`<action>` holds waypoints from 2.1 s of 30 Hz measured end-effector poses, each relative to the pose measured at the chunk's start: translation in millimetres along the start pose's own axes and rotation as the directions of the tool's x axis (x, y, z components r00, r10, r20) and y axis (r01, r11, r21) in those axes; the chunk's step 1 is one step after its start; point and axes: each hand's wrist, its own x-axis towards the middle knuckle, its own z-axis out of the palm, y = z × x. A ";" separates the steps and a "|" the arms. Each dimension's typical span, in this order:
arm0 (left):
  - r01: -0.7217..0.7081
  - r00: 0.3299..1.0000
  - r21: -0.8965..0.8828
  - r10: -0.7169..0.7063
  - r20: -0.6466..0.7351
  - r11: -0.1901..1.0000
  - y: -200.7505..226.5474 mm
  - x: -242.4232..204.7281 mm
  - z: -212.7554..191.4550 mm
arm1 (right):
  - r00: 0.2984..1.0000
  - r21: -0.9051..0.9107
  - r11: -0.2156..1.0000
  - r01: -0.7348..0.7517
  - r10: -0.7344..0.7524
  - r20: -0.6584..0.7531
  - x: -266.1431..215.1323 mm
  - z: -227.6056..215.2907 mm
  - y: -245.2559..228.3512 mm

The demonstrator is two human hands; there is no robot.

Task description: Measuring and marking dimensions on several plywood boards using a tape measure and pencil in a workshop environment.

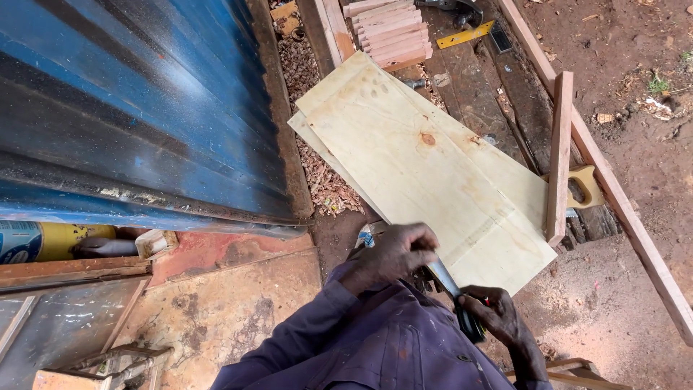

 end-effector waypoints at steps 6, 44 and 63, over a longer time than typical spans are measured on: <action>-0.005 0.837 -0.559 -0.302 -0.456 0.829 -35.4 25.4 -116.8 | 0.970 -0.157 0.958 -0.238 0.242 0.003 -12.5 -20.1 16.4; -0.084 0.240 -0.714 -0.681 -0.692 0.695 -224.7 128.3 -190.9 | 0.928 -0.211 0.907 -0.364 0.374 0.007 195.8 8.7 -39.3; 0.186 0.154 -0.564 -0.591 -0.792 0.805 -272.4 133.5 -214.7 | 0.934 0.237 0.903 -0.358 0.347 0.088 7.8 -58.2 152.4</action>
